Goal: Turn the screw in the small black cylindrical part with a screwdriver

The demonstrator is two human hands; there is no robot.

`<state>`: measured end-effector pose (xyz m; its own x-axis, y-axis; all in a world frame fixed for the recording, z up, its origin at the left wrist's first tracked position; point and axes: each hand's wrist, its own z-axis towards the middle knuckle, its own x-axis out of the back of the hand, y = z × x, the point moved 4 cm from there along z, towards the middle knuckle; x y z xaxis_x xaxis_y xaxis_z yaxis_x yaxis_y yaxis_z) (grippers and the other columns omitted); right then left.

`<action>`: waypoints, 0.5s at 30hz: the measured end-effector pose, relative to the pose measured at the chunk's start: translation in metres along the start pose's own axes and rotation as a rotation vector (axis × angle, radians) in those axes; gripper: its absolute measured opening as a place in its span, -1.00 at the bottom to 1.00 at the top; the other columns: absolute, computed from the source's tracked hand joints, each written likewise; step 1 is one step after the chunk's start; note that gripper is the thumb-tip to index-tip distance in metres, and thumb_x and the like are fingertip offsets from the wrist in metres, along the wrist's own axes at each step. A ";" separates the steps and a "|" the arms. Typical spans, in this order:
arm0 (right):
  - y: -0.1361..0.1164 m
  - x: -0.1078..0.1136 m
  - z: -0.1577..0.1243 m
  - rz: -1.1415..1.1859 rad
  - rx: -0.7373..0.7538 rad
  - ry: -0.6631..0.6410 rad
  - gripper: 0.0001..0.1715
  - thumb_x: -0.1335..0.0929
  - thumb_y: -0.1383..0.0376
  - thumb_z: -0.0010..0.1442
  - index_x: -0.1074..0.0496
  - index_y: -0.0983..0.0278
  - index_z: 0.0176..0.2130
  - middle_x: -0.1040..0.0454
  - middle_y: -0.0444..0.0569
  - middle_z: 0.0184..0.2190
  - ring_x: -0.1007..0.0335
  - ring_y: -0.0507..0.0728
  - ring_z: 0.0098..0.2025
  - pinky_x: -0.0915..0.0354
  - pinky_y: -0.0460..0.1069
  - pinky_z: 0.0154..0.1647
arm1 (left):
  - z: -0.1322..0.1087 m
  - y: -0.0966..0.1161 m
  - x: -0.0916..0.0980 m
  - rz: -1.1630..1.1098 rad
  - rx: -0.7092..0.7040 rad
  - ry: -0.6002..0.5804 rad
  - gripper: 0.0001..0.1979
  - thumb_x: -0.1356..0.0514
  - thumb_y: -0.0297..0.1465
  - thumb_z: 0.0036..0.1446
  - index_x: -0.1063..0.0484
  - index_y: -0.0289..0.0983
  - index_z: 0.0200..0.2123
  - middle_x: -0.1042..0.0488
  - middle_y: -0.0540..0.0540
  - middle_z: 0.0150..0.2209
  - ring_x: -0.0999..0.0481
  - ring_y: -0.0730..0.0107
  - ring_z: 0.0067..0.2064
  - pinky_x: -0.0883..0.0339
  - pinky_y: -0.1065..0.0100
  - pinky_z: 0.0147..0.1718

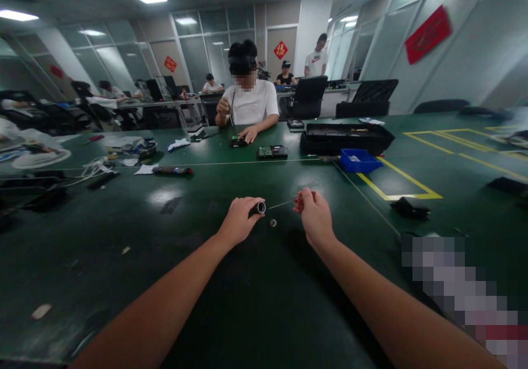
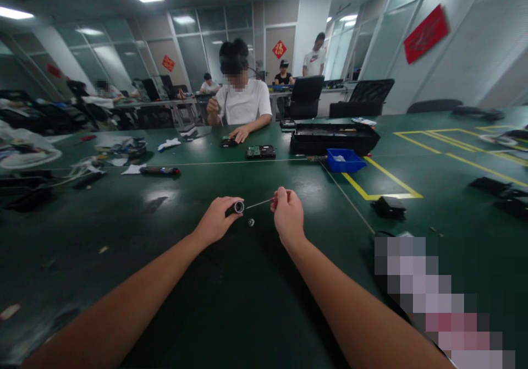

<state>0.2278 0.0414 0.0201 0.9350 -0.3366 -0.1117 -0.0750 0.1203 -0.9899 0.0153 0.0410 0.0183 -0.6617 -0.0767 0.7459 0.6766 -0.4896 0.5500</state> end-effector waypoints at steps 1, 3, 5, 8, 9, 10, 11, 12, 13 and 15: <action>-0.002 0.000 -0.001 -0.027 0.030 0.000 -0.69 -0.31 0.04 0.29 -0.46 0.20 -0.30 -0.49 -0.05 -0.40 -0.41 0.12 -0.38 -0.38 0.04 -0.36 | 0.000 0.000 0.000 -0.024 0.007 0.009 -0.66 -0.27 -0.41 0.22 -0.45 -0.19 0.07 -0.49 -0.14 0.08 -0.43 0.13 0.12 -0.23 0.02 0.20; -0.005 0.000 -0.003 -0.068 0.087 -0.006 -0.67 -0.29 0.02 0.31 -0.46 0.20 -0.26 -0.49 -0.06 -0.38 -0.41 0.12 -0.37 -0.36 0.04 -0.34 | 0.000 -0.001 -0.001 -0.077 0.035 0.020 -0.67 -0.27 -0.44 0.21 -0.45 -0.22 0.06 -0.48 -0.14 0.07 -0.44 0.16 0.10 -0.28 0.09 0.16; -0.007 0.000 -0.004 -0.093 0.132 -0.012 -0.66 -0.29 0.01 0.31 -0.45 0.20 -0.24 -0.49 -0.07 -0.38 -0.40 0.12 -0.37 -0.35 0.04 -0.32 | 0.000 -0.002 -0.002 -0.125 0.066 0.027 -0.64 -0.25 -0.45 0.23 -0.42 -0.22 0.10 -0.46 -0.13 0.10 -0.43 0.18 0.12 -0.26 0.12 0.18; -0.012 0.000 -0.006 -0.107 0.179 -0.006 -0.67 -0.31 0.01 0.30 -0.44 0.21 -0.23 -0.49 -0.08 -0.38 -0.40 0.11 -0.37 -0.34 0.04 -0.30 | -0.001 0.002 -0.001 -0.180 0.069 0.038 -0.59 -0.19 -0.46 0.27 -0.33 -0.23 0.18 -0.40 -0.15 0.17 -0.36 0.20 0.20 -0.18 0.12 0.25; -0.013 0.000 -0.007 -0.110 0.188 -0.005 -0.68 -0.31 0.01 0.29 -0.43 0.21 -0.22 -0.50 -0.08 -0.37 -0.40 0.11 -0.36 -0.34 0.05 -0.29 | -0.002 0.005 0.000 -0.198 0.070 0.043 -0.58 -0.17 -0.45 0.28 -0.29 -0.24 0.20 -0.38 -0.17 0.18 -0.35 0.20 0.22 -0.17 0.13 0.26; -0.015 0.000 -0.008 -0.114 0.194 -0.005 -0.67 -0.31 0.01 0.29 -0.43 0.21 -0.21 -0.50 -0.08 -0.36 -0.41 0.11 -0.36 -0.33 0.05 -0.29 | -0.002 0.007 0.002 -0.211 0.079 0.045 -0.58 -0.15 -0.43 0.29 -0.27 -0.24 0.21 -0.37 -0.17 0.18 -0.35 0.21 0.21 -0.18 0.13 0.24; -0.016 0.000 -0.009 -0.121 0.199 -0.006 -0.67 -0.31 0.01 0.29 -0.43 0.21 -0.21 -0.50 -0.07 -0.36 -0.41 0.11 -0.35 -0.33 0.05 -0.29 | -0.003 0.010 0.004 -0.219 0.097 0.043 -0.58 -0.14 -0.40 0.31 -0.25 -0.24 0.21 -0.38 -0.18 0.16 -0.37 0.20 0.17 -0.22 0.13 0.20; -0.018 -0.001 -0.010 -0.130 0.203 -0.009 -0.66 -0.31 0.00 0.29 -0.44 0.21 -0.20 -0.51 -0.07 -0.36 -0.41 0.11 -0.35 -0.33 0.05 -0.28 | -0.004 0.013 0.005 -0.221 0.121 0.034 -0.59 -0.14 -0.35 0.31 -0.25 -0.23 0.20 -0.40 -0.17 0.12 -0.41 0.20 0.12 -0.28 0.13 0.13; -0.020 -0.001 -0.011 -0.139 0.207 -0.010 -0.66 -0.31 0.00 0.29 -0.44 0.20 -0.20 -0.51 -0.07 -0.36 -0.42 0.12 -0.35 -0.33 0.05 -0.28 | -0.004 0.015 0.007 -0.216 0.143 0.016 -0.60 -0.14 -0.29 0.32 -0.26 -0.22 0.18 -0.43 -0.16 0.06 -0.44 0.20 0.04 -0.33 0.15 0.05; -0.023 -0.001 -0.013 -0.151 0.217 -0.011 -0.66 -0.30 0.01 0.30 -0.44 0.20 -0.21 -0.51 -0.06 -0.36 -0.42 0.12 -0.34 -0.33 0.05 -0.28 | -0.005 0.020 0.008 -0.183 0.156 -0.030 -0.63 -0.15 -0.18 0.30 -0.33 -0.21 0.09 -0.47 -0.12 -0.06 -0.47 0.21 -0.10 -0.37 0.18 -0.12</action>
<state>0.2238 0.0266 0.0416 0.9339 -0.3556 0.0382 0.1408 0.2675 -0.9532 0.0222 0.0258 0.0334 -0.7697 0.0279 0.6378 0.5894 -0.3529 0.7267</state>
